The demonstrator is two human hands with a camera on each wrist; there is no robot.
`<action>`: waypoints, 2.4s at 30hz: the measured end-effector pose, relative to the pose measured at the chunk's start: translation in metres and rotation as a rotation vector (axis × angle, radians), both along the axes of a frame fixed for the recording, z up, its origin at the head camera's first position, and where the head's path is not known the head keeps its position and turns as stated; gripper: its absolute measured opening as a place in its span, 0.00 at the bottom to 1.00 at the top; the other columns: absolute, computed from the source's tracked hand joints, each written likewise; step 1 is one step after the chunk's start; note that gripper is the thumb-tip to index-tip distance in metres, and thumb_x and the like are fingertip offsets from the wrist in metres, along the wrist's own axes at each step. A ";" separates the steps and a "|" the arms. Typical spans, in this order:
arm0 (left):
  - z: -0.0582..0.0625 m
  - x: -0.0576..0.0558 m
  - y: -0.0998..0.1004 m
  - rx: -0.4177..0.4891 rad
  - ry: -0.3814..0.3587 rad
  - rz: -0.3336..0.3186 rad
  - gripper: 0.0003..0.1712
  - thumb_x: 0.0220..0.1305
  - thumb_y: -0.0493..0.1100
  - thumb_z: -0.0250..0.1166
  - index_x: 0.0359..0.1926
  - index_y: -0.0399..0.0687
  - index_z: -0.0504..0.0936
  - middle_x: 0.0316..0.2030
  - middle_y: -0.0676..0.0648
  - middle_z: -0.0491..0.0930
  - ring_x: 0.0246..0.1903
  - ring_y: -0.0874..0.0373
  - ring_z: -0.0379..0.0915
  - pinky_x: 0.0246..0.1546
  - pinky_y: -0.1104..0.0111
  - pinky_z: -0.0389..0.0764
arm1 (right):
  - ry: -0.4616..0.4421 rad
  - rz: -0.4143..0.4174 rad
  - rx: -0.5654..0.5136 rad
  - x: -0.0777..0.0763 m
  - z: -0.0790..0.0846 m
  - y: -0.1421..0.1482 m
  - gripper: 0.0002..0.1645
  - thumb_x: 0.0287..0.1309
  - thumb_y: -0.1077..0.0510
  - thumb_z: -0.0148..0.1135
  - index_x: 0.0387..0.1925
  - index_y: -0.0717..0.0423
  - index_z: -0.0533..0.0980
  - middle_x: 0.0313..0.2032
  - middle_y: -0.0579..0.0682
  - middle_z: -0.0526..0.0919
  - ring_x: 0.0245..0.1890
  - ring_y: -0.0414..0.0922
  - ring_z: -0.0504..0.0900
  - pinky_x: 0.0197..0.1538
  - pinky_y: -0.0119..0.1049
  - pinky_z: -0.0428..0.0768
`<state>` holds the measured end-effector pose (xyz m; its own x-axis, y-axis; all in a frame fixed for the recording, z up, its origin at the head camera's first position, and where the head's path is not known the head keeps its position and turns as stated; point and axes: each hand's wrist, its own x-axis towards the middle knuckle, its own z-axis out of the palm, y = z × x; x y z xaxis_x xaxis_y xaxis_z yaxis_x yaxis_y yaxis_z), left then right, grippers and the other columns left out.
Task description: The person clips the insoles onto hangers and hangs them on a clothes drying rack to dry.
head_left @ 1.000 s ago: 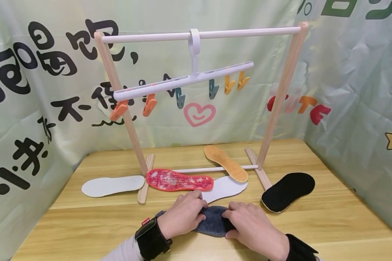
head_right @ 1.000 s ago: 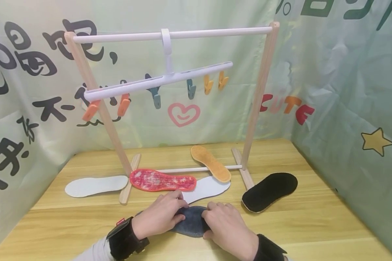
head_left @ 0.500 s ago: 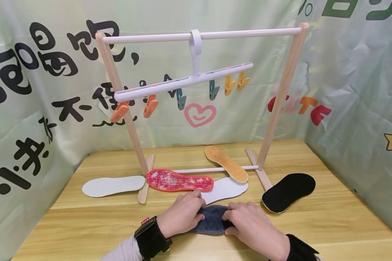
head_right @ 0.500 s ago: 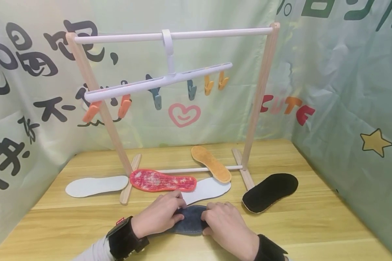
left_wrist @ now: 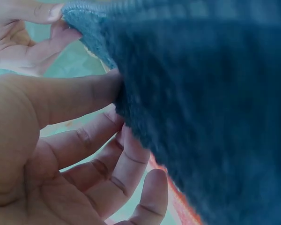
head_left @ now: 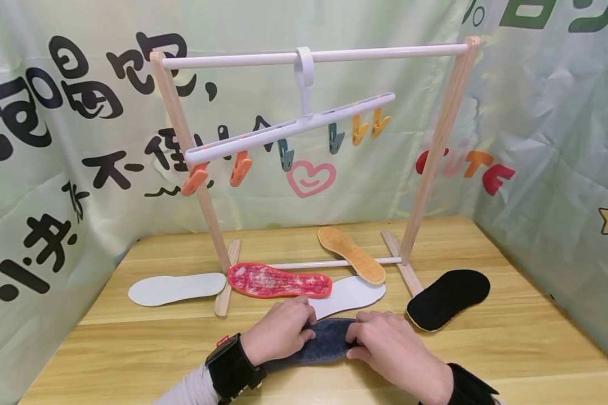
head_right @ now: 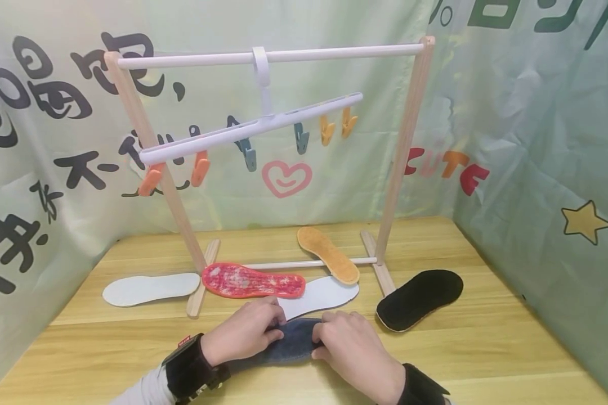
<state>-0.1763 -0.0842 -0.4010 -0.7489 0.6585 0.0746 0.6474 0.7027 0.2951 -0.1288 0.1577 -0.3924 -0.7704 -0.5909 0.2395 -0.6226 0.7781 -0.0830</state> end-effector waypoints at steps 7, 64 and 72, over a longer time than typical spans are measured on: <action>0.004 0.000 -0.003 0.075 -0.044 -0.004 0.06 0.66 0.40 0.77 0.34 0.49 0.87 0.31 0.56 0.80 0.31 0.68 0.71 0.36 0.73 0.75 | 0.032 -0.047 -0.035 0.002 0.005 0.002 0.13 0.50 0.46 0.85 0.28 0.37 0.84 0.30 0.31 0.81 0.28 0.31 0.76 0.29 0.30 0.71; 0.022 -0.002 -0.017 0.310 -0.154 0.081 0.09 0.67 0.35 0.74 0.32 0.48 0.82 0.25 0.58 0.81 0.26 0.73 0.73 0.34 0.74 0.76 | 0.110 -0.137 -0.151 -0.004 0.012 0.009 0.14 0.60 0.43 0.78 0.22 0.34 0.82 0.19 0.27 0.74 0.22 0.25 0.69 0.24 0.27 0.66; 0.024 -0.003 -0.018 0.332 -0.140 0.094 0.10 0.67 0.35 0.75 0.31 0.48 0.82 0.26 0.57 0.81 0.27 0.72 0.74 0.33 0.74 0.77 | 0.109 -0.133 -0.148 -0.006 0.014 0.008 0.15 0.62 0.43 0.77 0.22 0.36 0.82 0.18 0.27 0.73 0.21 0.25 0.69 0.24 0.27 0.65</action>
